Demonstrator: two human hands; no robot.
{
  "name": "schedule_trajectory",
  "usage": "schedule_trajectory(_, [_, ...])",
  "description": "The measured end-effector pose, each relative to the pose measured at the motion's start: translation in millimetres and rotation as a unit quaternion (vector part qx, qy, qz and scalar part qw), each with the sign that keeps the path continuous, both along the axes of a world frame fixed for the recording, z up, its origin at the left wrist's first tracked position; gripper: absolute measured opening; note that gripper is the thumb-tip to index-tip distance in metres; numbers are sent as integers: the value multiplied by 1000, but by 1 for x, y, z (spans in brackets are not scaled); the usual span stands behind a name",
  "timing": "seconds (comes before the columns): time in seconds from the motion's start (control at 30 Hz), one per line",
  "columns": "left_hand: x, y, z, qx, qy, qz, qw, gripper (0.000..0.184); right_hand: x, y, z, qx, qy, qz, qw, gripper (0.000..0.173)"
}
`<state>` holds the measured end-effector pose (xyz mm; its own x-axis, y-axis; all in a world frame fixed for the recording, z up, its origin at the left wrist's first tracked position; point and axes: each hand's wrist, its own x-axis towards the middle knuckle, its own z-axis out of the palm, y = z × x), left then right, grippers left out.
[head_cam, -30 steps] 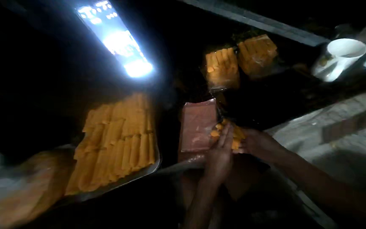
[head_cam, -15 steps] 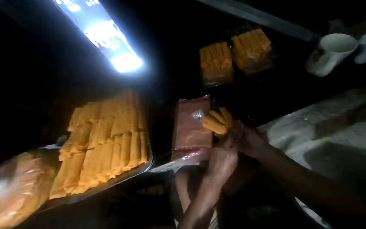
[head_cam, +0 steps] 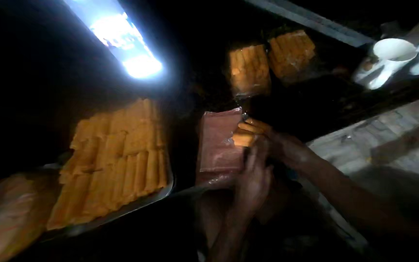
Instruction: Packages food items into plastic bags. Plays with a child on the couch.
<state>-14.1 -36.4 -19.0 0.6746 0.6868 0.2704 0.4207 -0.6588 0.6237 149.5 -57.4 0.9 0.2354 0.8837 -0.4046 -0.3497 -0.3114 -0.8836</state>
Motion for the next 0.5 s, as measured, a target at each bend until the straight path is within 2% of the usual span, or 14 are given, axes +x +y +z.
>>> schedule_trajectory(0.07, [-17, 21, -1, 9, 10, 38, 999, 50, 9, -9, 5, -14, -55, 27, 998, 38])
schedule_trajectory(0.17, [-33, 46, 2, 24, 39, 109, 993, 45, 22, -24, 7, -33, -177, 34, 983, 46])
schedule_trajectory(0.27, [-35, 61, 14, -37, 76, 147, 986, 48, 29, -31, 6, -58, -278, 53, 957, 41])
schedule_trajectory(0.43, [-16, 87, 25, -117, 125, 147, 974, 42, 20, -31, -4, -39, -256, 63, 964, 35])
schedule_trajectory(0.5, [-6, 93, 30, -129, 161, 139, 969, 46, 19, -30, -8, -33, -262, 83, 961, 34])
